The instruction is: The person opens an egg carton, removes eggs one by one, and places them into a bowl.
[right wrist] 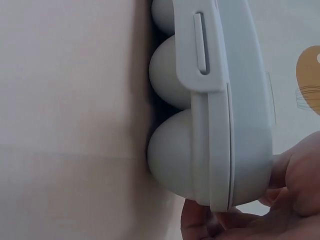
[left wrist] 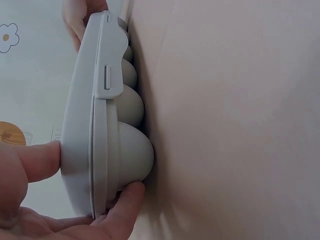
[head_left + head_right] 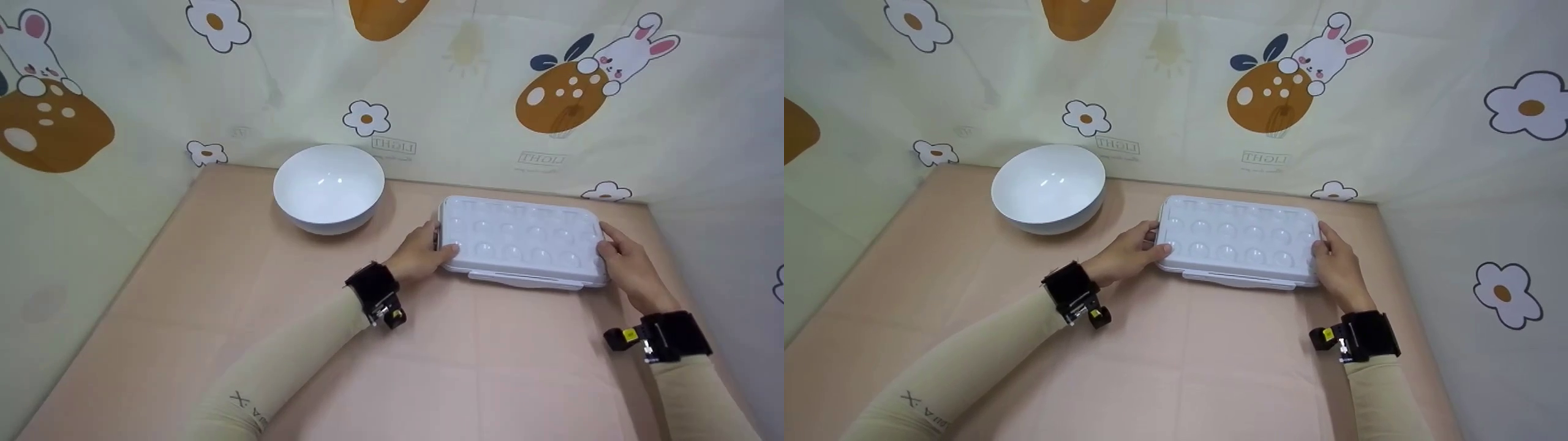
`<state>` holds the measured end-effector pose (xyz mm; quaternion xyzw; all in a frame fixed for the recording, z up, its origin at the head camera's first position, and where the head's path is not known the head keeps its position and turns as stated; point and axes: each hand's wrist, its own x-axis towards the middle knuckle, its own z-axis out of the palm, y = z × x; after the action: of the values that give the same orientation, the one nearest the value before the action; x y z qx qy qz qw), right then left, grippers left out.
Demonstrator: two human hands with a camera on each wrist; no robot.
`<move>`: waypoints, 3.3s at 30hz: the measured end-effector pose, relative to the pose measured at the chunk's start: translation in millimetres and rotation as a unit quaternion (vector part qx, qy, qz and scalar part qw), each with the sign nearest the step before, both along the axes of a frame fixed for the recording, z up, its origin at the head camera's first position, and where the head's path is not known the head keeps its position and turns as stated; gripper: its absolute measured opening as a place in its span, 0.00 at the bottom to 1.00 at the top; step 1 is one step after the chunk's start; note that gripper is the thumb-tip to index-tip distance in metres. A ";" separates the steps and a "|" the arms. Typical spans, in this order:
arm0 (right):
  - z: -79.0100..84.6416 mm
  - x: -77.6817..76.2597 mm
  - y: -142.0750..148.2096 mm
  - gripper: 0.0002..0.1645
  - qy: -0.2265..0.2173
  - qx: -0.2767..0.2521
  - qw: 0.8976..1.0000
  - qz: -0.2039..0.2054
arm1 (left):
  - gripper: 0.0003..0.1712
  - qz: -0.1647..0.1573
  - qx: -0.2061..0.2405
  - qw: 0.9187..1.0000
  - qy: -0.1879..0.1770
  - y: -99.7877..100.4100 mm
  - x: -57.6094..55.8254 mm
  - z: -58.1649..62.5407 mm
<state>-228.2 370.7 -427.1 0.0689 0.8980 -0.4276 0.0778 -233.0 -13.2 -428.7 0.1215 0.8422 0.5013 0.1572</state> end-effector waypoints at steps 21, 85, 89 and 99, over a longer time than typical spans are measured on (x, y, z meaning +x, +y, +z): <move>51.0 26.8 -131.9 0.39 0.173 -0.125 0.976 0.043 | 0.31 0.192 0.028 0.968 0.157 -163.7 -13.4 62.4; 1.3 12.4 -307.0 0.50 -0.040 -0.351 0.933 0.066 | 0.34 0.197 0.024 0.980 0.002 -199.6 6.4 8.2; 0.1 20.0 -305.4 0.49 -0.030 -0.357 0.931 0.075 | 0.34 0.190 0.029 0.981 0.001 -200.9 10.1 7.4; -2.9 31.7 -304.7 0.50 -0.001 -0.353 0.930 0.098 | 0.34 0.182 0.034 0.983 -0.016 -206.5 17.1 7.6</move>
<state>-196.5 66.0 -429.9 -0.0504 0.6909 -0.7076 0.1396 -215.9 -219.7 -421.0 -0.0370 0.8298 0.5521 0.0728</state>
